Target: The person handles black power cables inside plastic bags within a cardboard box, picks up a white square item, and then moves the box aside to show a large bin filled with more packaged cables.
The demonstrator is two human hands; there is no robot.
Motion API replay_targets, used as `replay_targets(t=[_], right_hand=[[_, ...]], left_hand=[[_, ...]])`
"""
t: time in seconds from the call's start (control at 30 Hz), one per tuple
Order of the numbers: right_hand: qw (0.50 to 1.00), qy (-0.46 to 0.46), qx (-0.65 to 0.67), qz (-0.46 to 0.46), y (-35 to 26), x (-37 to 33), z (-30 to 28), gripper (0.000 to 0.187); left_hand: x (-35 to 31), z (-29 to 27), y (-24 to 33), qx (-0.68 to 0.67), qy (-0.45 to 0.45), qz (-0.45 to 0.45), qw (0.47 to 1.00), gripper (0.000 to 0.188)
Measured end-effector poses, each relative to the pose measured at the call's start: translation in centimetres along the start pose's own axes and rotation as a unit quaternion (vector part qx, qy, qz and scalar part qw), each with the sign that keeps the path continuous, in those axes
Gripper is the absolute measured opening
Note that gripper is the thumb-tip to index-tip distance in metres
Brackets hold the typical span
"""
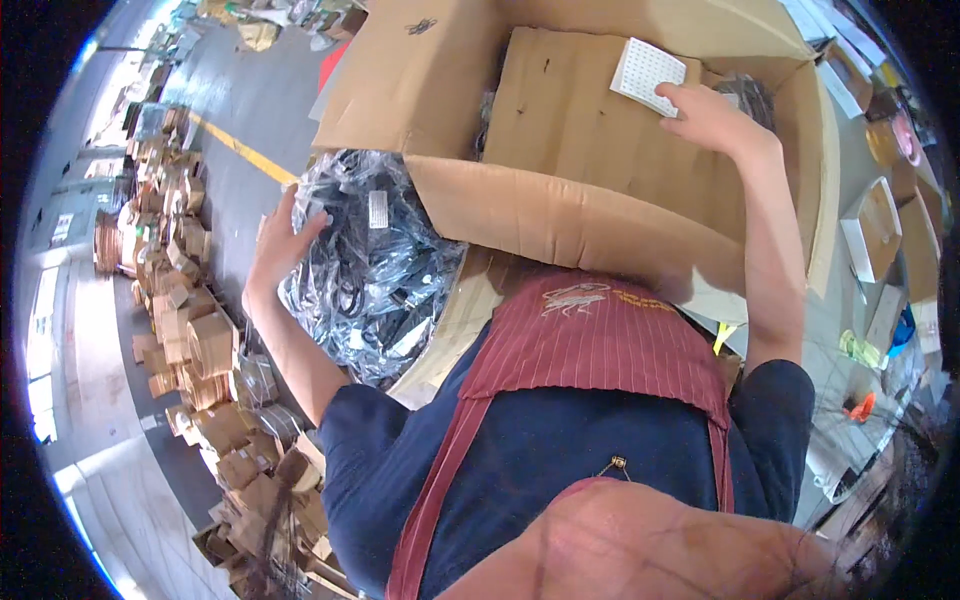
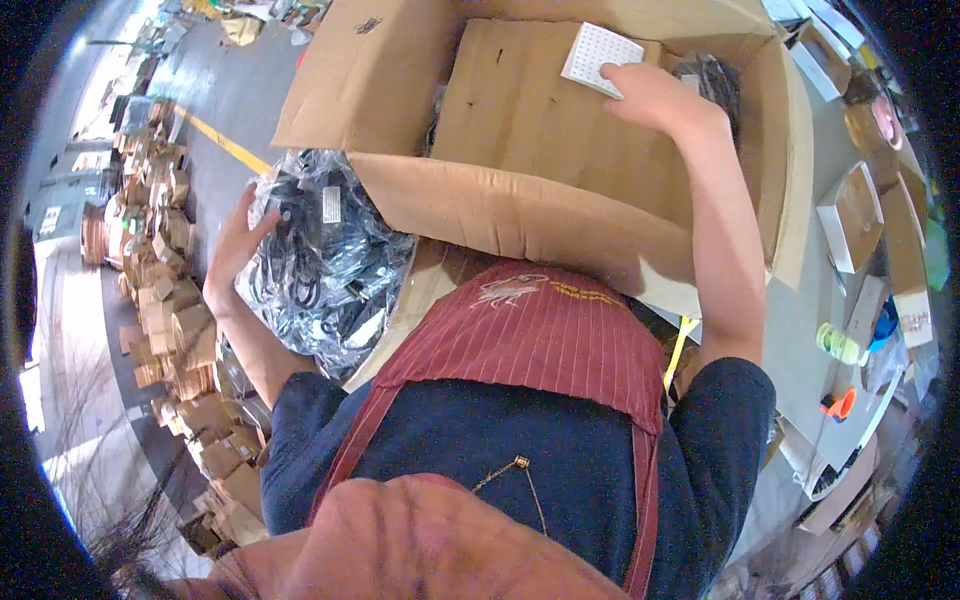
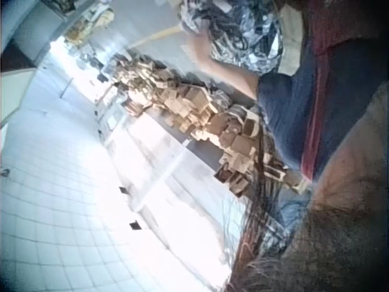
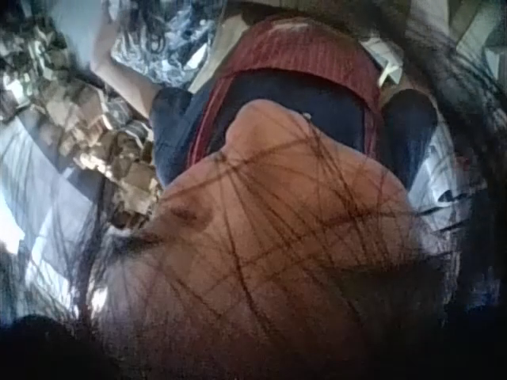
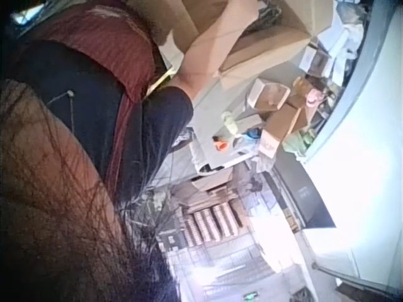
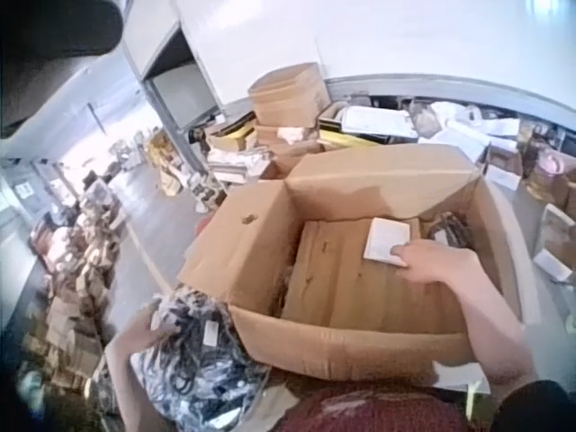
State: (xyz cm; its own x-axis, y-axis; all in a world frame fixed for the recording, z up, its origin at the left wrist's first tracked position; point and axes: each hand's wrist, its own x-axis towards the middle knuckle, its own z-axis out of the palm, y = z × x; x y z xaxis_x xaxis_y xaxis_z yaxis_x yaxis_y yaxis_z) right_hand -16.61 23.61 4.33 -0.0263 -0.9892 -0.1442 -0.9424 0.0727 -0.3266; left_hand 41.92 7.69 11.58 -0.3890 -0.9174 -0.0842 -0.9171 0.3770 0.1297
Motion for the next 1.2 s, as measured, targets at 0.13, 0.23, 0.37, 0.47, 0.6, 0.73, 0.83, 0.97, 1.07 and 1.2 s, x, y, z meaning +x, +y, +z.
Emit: replay_targets(t=[0.13,0.23,0.37,0.47,0.6,0.73,0.83,0.97,1.07,1.2], right_hand=[[1.000,-0.010,-0.004,-0.007,-0.2,0.2,0.2,0.038],[0.999,0.006,-0.021,-0.046,0.9,0.4,1.0,0.038],[0.998,0.035,0.019,-0.043,1.0,0.0,0.8,0.035],[1.000,0.020,0.023,-0.008,0.6,0.2,-0.4,0.037],[0.997,0.011,-0.018,0.068,1.1,-0.3,-1.2,0.036],[0.994,-0.015,-0.032,0.102,2.4,0.7,-0.5,0.033],[0.991,-0.023,-0.045,0.122,4.0,1.6,1.4,0.032],[0.983,-0.079,-0.030,0.162,3.0,1.3,1.0,0.032],[0.979,-0.107,-0.039,0.171,2.9,1.2,0.9,0.032],[0.979,-0.096,-0.015,0.181,2.6,1.3,2.0,0.031]], left_hand=[[2.2,-2.7,7.7,-0.005,0.067,0.127,0.990,0.062],[4.4,-3.7,14.4,-0.022,0.081,0.212,0.974,0.046],[7.5,-2.4,22.0,-0.043,0.112,0.393,0.912,0.037],[10.1,0.1,27.9,-0.044,0.094,0.465,0.879,0.034],[12.9,4.6,33.9,0.046,-0.015,0.554,0.831,0.042],[15.2,10.4,39.7,0.151,-0.125,0.540,0.819,0.055],[16.2,16.0,41.0,0.135,-0.091,0.595,0.787,0.069],[17.2,18.5,39.7,0.247,-0.284,0.504,0.777,0.087],[17.7,17.4,38.6,0.210,-0.361,0.473,0.776,0.092],[17.5,18.4,39.3,0.235,-0.346,0.438,0.796,0.100]])
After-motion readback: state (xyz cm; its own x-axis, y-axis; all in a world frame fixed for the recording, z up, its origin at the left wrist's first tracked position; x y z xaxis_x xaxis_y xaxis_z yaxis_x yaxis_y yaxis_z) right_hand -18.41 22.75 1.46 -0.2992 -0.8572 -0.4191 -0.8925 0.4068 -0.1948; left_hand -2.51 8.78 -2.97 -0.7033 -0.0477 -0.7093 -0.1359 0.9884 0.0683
